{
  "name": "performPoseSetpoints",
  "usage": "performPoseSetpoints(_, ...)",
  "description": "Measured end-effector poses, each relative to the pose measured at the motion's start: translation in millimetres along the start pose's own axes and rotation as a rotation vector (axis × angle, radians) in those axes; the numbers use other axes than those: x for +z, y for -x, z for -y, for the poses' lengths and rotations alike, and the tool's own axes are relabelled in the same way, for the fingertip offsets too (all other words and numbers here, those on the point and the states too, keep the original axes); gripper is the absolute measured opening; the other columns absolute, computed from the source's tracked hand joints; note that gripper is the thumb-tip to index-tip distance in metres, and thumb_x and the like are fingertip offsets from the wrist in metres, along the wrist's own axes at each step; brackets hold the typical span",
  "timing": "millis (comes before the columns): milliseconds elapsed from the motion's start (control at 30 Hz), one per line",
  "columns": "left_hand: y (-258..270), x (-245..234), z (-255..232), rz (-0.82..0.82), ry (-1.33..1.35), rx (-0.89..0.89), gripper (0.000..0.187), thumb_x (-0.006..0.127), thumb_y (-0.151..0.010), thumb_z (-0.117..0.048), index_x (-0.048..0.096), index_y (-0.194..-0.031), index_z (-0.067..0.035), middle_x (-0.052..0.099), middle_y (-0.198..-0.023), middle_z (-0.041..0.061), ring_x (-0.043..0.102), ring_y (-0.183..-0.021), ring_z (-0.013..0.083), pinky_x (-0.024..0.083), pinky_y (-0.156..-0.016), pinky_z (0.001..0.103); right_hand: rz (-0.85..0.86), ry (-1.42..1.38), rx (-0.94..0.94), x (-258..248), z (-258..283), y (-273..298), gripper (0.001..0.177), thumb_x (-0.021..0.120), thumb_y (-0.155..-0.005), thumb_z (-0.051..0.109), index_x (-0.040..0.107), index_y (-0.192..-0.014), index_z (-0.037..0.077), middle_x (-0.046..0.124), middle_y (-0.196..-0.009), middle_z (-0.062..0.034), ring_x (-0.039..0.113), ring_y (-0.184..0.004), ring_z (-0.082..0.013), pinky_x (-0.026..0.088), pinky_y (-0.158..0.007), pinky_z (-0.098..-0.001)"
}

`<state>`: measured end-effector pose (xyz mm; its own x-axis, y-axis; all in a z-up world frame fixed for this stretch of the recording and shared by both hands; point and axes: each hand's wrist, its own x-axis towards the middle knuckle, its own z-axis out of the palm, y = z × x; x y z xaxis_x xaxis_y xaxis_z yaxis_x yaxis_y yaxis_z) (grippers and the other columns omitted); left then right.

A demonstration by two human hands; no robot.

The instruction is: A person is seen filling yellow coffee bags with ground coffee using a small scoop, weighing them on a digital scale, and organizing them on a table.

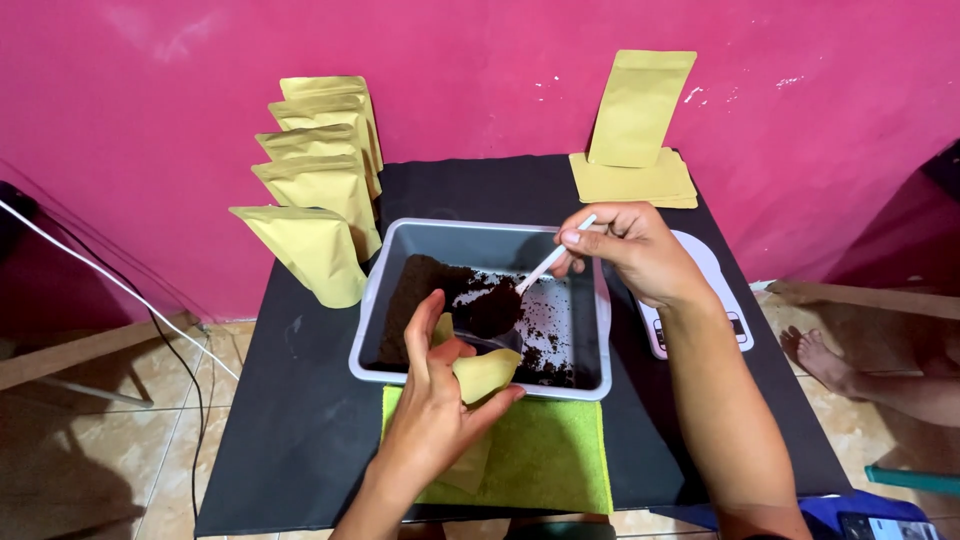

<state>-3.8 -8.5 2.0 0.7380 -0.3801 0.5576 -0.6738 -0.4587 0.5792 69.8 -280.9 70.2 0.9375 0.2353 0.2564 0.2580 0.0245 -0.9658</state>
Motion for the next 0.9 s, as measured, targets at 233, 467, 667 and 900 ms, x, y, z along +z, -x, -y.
performPoseSetpoints(233,1,2,1,0.031,-0.059,-0.041,0.064,0.086,-0.083,-0.039,0.055,-0.100,0.014,0.015,-0.158,0.029,0.062,-0.131,0.0383,0.048,-0.113,0.048,0.024,0.010,0.036,7,1,0,0.012,0.069,-0.095,0.012,0.073,-0.094,0.001,0.076,-0.077,-0.0178,0.076,-0.073,-0.0251,0.051,-0.066,-0.0288)
performPoseSetpoints(467,-1,-4,-4,0.076,-0.031,-0.063,0.034,0.087,-0.081,-0.032,0.076,-0.100,-0.006,0.019,-0.153,0.027,0.057,-0.133,0.0347,0.040,-0.118,0.042,0.239,0.307,-0.092,46,-1,7,0.009,0.072,-0.093,0.010,0.075,-0.100,0.005,0.081,-0.087,-0.0087,0.080,-0.081,-0.0143,0.067,-0.074,-0.0275)
performPoseSetpoints(667,3,-2,2,-0.036,0.126,0.070,0.066,0.088,-0.083,-0.023,0.033,-0.117,-0.012,0.020,-0.159,0.030,0.042,-0.145,0.0511,0.051,-0.110,0.052,0.520,0.518,-0.338,70,19,17,0.022,0.062,-0.101,0.025,0.077,-0.107,0.009,0.076,-0.097,-0.0004,0.059,-0.096,-0.0198,0.050,-0.083,-0.0341)
performPoseSetpoints(900,2,-1,1,-0.062,0.138,0.061,0.068,0.090,-0.080,-0.022,0.032,-0.114,-0.009,0.022,-0.157,0.033,0.040,-0.147,0.0520,0.046,-0.114,0.056,0.321,0.504,-0.373,62,20,18,0.015,0.074,-0.094,0.017,0.078,-0.105,0.008,0.079,-0.092,-0.0035,0.065,-0.092,-0.0177,0.056,-0.079,-0.0304)
